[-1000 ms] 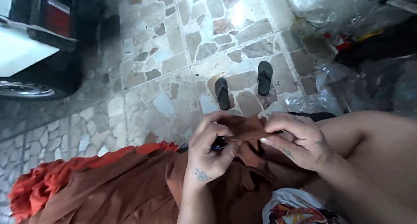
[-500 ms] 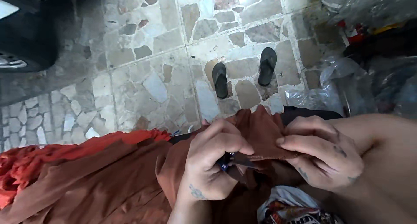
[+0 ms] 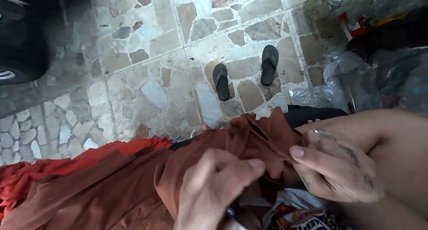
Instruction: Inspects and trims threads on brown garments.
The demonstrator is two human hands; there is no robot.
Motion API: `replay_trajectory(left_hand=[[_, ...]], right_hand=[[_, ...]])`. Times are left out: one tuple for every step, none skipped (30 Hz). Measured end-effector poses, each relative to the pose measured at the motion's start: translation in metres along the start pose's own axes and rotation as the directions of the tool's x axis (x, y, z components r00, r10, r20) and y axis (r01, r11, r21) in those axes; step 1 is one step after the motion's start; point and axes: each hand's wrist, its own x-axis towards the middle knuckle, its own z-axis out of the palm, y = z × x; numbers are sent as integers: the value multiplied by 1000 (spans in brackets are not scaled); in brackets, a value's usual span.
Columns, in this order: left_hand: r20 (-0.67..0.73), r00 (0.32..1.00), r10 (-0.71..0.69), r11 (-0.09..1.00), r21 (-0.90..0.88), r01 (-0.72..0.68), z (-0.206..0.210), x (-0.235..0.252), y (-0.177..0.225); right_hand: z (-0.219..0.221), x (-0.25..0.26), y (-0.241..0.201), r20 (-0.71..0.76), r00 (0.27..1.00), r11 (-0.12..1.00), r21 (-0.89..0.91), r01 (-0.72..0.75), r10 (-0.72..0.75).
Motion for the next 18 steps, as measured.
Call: replay_trajectory(left_hand=[[37, 999, 27, 999, 20, -28, 2, -1, 0], [58, 998, 37, 999, 22, -39, 5, -2, -1], [59, 998, 28, 999, 18, -29, 8, -1, -3], [34, 999, -1, 1000, 7, 0, 11, 1, -4], [-8, 1000, -25, 1000, -8, 25, 16, 3, -7], [-50, 998, -35, 999, -27, 34, 20, 5, -12], [-67, 997, -32, 998, -55, 28, 22, 6, -19], [-64, 998, -21, 997, -78, 16, 23, 7, -25], [-53, 998, -15, 997, -76, 11, 22, 7, -29], [-52, 999, -5, 998, -57, 2, 22, 7, -31], [-62, 998, 12, 999, -33, -14, 23, 7, -32], [-75, 996, 36, 999, -1, -37, 23, 7, -32], [-87, 994, 63, 998, 26, -61, 23, 7, -31], [-96, 991, 88, 996, 34, -85, 23, 6, -30], [-104, 989, 105, 994, 19, -103, 22, 6, -29], [-115, 987, 111, 993, -18, -114, 22, 6, -29], [-128, 986, 105, 992, -60, -113, 21, 6, -29], [-137, 987, 88, 991, -91, -101, 21, 7, -30]], right_hand=[[-1, 0, 1, 4, 1000, 1000, -5, 2, -2], [-1, 0, 1, 11, 1000, 1000, -4, 3, -3], [0, 1, 0, 25, 1000, 1000, 1, 2, -2], [0, 2, 0, 44, 999, 1000, 19, 1, -1], [1, 3, 0, 56, 998, 999, 34, 2, -4], [2, 4, 0, 57, 998, 999, 53, 2, -5], [2, 5, 0, 58, 998, 997, 77, -13, 8], [2, 7, -1, 69, 997, 994, 102, -41, 34], [1, 9, -1, 85, 994, 987, 141, -75, 63], [0, 9, -1, 99, 990, 974, 193, -114, 97], [1, 10, -2, 120, 983, 954, 250, -162, 136], [1, 10, -2, 151, 974, 927, 311, -211, 171], [2, 10, -3, 193, 961, 897, 358, -259, 201], [1, 11, -3, 232, 945, 868, 391, -306, 228], [2, 12, -3, 260, 932, 839, 421, -344, 251], [1, 12, -2, 276, 921, 812, 446, -375, 274], [1, 12, -1, 286, 914, 797, 458, -394, 288], [0, 12, -1, 288, 911, 792, 460, -401, 294]])
